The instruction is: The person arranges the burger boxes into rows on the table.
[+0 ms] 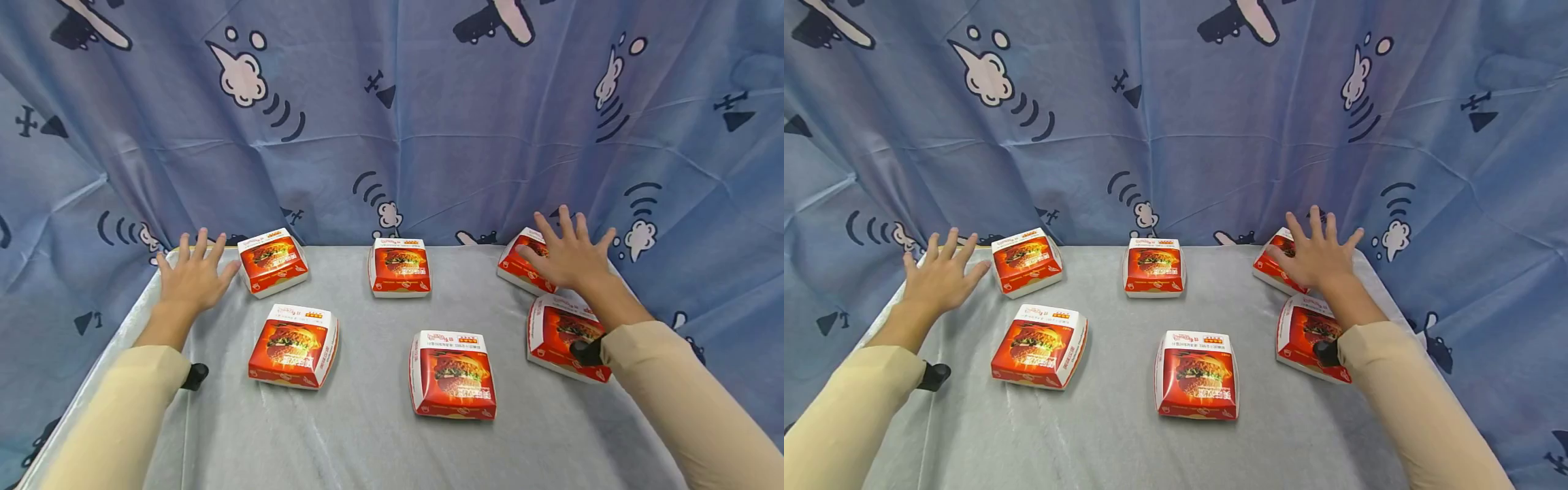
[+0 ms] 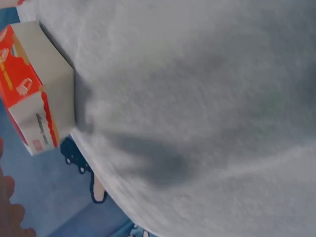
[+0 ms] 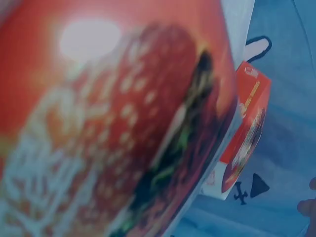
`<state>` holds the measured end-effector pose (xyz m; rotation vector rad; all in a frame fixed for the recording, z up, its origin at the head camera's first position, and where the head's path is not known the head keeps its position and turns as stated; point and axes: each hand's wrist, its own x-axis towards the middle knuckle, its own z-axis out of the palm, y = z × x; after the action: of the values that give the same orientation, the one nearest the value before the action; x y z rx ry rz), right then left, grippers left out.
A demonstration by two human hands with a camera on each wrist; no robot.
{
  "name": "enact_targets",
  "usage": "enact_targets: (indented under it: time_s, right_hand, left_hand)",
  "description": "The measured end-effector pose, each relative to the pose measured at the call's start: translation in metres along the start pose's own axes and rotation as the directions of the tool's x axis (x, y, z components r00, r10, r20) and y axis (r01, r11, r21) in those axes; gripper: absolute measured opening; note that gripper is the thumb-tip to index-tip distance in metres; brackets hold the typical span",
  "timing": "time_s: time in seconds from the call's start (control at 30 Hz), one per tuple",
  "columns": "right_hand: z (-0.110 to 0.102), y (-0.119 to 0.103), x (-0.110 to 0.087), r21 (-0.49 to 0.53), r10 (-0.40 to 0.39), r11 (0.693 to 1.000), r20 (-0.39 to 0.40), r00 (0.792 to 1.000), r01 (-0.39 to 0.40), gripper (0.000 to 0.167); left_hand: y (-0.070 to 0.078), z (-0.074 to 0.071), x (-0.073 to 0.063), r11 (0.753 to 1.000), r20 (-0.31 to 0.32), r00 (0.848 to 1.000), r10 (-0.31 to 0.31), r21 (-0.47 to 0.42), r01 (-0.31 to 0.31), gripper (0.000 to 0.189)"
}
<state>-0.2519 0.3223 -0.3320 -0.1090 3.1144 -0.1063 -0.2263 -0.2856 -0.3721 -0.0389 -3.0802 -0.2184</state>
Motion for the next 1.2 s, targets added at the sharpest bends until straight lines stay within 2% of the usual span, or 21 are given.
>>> enact_targets:
  time_s: [0.2,0.43,0.57,0.77,1.0,1.2]
  right_hand:
    - [0.001,-0.017,0.003,-0.009,-0.018,1.000,-0.006,1.000,0.018,0.091]
    - [0.004,-0.042,0.003,0.004,-0.064,0.998,0.024,0.998,0.064,0.091]
    - [0.004,-0.058,0.004,0.039,-0.100,0.994,0.030,0.995,0.099,0.089]
    - [0.001,-0.080,0.005,0.138,-0.147,0.981,0.088,0.985,0.134,0.085]
    - [-0.002,-0.099,0.006,0.200,-0.203,0.963,0.103,0.974,0.179,0.083]
    - [-0.004,-0.115,0.005,0.270,-0.250,0.939,0.113,0.962,0.212,0.081]
  left_hand:
    - [0.010,0.002,0.004,0.999,0.039,0.999,0.010,-0.049,-0.008,0.073]
    - [0.022,0.004,0.009,0.996,0.099,0.995,0.019,-0.083,-0.011,0.075]
    - [0.028,0.006,0.011,0.992,0.157,0.987,0.025,-0.125,-0.006,0.077]
    - [0.031,0.007,0.013,0.974,0.231,0.972,0.032,-0.225,0.021,0.075]
    - [0.031,0.010,0.016,0.932,0.213,0.975,0.063,-0.362,0.019,0.065]
    - [0.029,0.014,0.018,0.910,0.197,0.977,0.085,-0.414,0.005,0.062]
